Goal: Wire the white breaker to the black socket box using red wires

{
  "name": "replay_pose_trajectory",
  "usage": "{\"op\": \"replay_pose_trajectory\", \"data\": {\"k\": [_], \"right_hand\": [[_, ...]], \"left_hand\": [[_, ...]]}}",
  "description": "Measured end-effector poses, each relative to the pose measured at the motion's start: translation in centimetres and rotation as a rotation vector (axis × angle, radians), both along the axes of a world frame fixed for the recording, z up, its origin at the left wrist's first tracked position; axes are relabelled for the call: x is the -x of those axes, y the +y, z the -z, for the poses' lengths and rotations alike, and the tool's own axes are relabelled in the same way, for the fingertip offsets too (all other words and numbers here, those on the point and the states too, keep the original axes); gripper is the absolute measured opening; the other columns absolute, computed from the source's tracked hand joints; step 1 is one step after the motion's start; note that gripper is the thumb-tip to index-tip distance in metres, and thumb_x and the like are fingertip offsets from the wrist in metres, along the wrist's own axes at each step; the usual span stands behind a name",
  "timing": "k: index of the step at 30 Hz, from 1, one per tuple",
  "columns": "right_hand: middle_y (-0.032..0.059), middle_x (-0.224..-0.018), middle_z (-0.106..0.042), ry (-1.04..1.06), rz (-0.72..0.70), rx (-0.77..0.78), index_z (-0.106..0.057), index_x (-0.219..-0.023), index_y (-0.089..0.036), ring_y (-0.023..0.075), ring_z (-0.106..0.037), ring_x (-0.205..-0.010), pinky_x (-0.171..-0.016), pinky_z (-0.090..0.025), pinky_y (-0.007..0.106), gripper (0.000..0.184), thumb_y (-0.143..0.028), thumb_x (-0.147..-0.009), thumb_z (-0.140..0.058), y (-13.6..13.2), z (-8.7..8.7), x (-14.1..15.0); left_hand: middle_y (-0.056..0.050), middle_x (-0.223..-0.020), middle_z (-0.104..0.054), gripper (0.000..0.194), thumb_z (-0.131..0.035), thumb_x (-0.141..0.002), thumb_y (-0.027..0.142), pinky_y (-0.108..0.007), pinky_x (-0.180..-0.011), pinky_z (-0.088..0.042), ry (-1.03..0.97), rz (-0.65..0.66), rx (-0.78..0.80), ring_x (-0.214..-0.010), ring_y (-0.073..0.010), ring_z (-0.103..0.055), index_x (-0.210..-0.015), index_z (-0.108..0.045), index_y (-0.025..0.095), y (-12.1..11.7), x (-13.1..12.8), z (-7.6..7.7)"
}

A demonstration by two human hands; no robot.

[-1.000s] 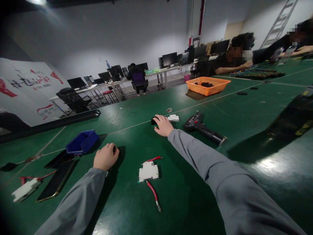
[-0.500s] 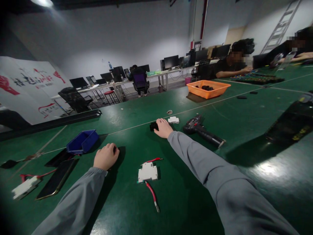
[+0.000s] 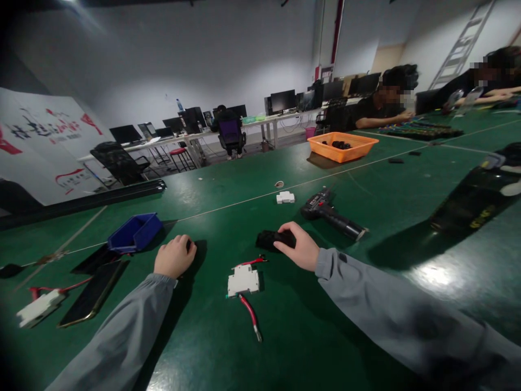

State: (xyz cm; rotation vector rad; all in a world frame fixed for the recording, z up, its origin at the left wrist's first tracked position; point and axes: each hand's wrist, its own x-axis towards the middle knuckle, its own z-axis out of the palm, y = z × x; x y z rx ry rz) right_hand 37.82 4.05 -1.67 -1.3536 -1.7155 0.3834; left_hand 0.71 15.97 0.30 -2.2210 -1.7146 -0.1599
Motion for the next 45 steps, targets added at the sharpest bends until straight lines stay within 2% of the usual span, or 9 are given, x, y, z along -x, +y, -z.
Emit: {"op": "replay_pose_trajectory", "data": {"k": [5, 12, 16, 20, 31, 35, 38, 41, 45], "right_hand": [[0.0072, -0.105, -0.055, -0.108, 0.109, -0.044, -0.052, -0.106, -0.021, 0.0232, -0.058, -0.094, -0.087, -0.049, 0.04, 0.027, -0.034, -0.086, -0.065, 0.2, -0.5, 0.0], [0.0093, -0.11, -0.054, -0.278, -0.07, -0.018, -0.054, -0.11, -0.021, 0.0229, -0.059, -0.092, -0.082, -0.05, 0.038, 0.032, -0.034, -0.083, -0.065, 0.4, -0.5, 0.6], [0.0054, -0.091, -0.06, -0.206, -0.128, -0.018, -0.054, -0.11, -0.021, 0.0205, -0.058, -0.08, -0.075, -0.048, 0.036, 0.024, -0.038, -0.093, -0.051, -0.1, -0.7, 0.4], [0.0013, -0.076, -0.06, -0.096, -0.088, 0.029, -0.053, -0.109, -0.021, 0.0176, -0.057, -0.07, -0.067, -0.044, 0.032, 0.026, -0.035, -0.102, -0.033, -0.1, -1.0, 0.2], [0.0055, -0.09, -0.067, -0.222, -0.147, 0.109, -0.056, -0.11, -0.021, 0.0194, -0.061, -0.078, -0.071, -0.043, 0.032, 0.027, -0.035, -0.1, -0.036, -0.5, -2.3, 0.9], [0.0062, -0.09, -0.067, -0.241, -0.157, 0.116, -0.057, -0.109, -0.019, 0.019, -0.061, -0.076, -0.069, -0.044, 0.032, 0.028, -0.035, -0.1, -0.035, -0.5, -2.3, 0.8], [0.0073, -0.094, -0.067, -0.259, -0.179, 0.113, -0.058, -0.109, -0.019, 0.0204, -0.062, -0.08, -0.072, -0.044, 0.033, 0.029, -0.035, -0.101, -0.035, -0.4, -2.2, 0.8], [0.0088, -0.098, -0.068, -0.258, -0.194, 0.11, -0.057, -0.11, -0.018, 0.0219, -0.063, -0.084, -0.075, -0.044, 0.034, 0.029, -0.035, -0.101, -0.035, -0.4, -2.0, 0.7], [0.0086, -0.097, -0.067, -0.268, -0.209, 0.121, -0.057, -0.111, -0.018, 0.0212, -0.063, -0.08, -0.073, -0.044, 0.034, 0.03, -0.036, -0.101, -0.035, -0.3, -1.8, 0.7]], "left_hand": [[-0.009, -0.099, -0.066, 0.029, -0.036, -0.094, 0.038, -0.038, -0.076, -0.042, 0.008, -0.001, -0.002, -0.093, -0.0265, -0.064, -0.093, -0.057, 0.019, 0.0, 0.0, -0.1], [-0.01, -0.1, -0.066, 0.031, -0.036, -0.094, 0.039, -0.038, -0.075, -0.042, 0.018, -0.013, 0.031, -0.092, -0.0273, -0.065, -0.094, -0.059, 0.019, -0.3, -0.2, -0.4], [-0.01, -0.101, -0.067, 0.031, -0.035, -0.094, 0.039, -0.038, -0.076, -0.042, 0.013, -0.019, 0.036, -0.093, -0.0269, -0.065, -0.095, -0.059, 0.019, -0.3, -0.2, -0.5], [-0.01, -0.101, -0.067, 0.03, -0.036, -0.093, 0.039, -0.039, -0.079, -0.042, 0.001, 0.004, 0.048, -0.095, -0.0269, -0.064, -0.094, -0.059, 0.02, -0.5, -0.3, -0.8], [-0.009, -0.095, -0.068, 0.037, -0.037, -0.093, 0.047, -0.036, -0.072, -0.043, 0.074, 0.03, 0.108, -0.088, -0.0258, -0.065, -0.088, -0.06, 0.02, -1.9, -0.9, -2.0], [-0.009, -0.097, -0.067, 0.039, -0.037, -0.094, 0.05, -0.035, -0.074, -0.045, 0.091, 0.031, 0.205, -0.088, -0.0242, -0.066, -0.094, -0.061, 0.019, -2.3, -0.7, -2.6], [-0.011, -0.107, -0.066, 0.045, -0.038, -0.095, 0.053, -0.036, -0.082, -0.046, 0.062, 0.075, 0.197, -0.1, -0.0257, -0.064, -0.115, -0.057, 0.017, -2.6, 0.0, -3.6], [-0.013, -0.12, -0.062, 0.047, -0.04, -0.096, 0.05, -0.038, -0.091, -0.046, 0.015, 0.173, 0.095, -0.113, -0.0269, -0.059, -0.128, -0.05, 0.017, -3.8, 1.4, -4.8], [-0.011, -0.116, -0.063, 0.036, -0.038, -0.099, 0.042, -0.037, -0.095, -0.046, -0.071, 0.231, 0.039, -0.109, -0.0241, -0.059, -0.12, -0.054, 0.018, -7.5, 4.1, -5.1]]}}
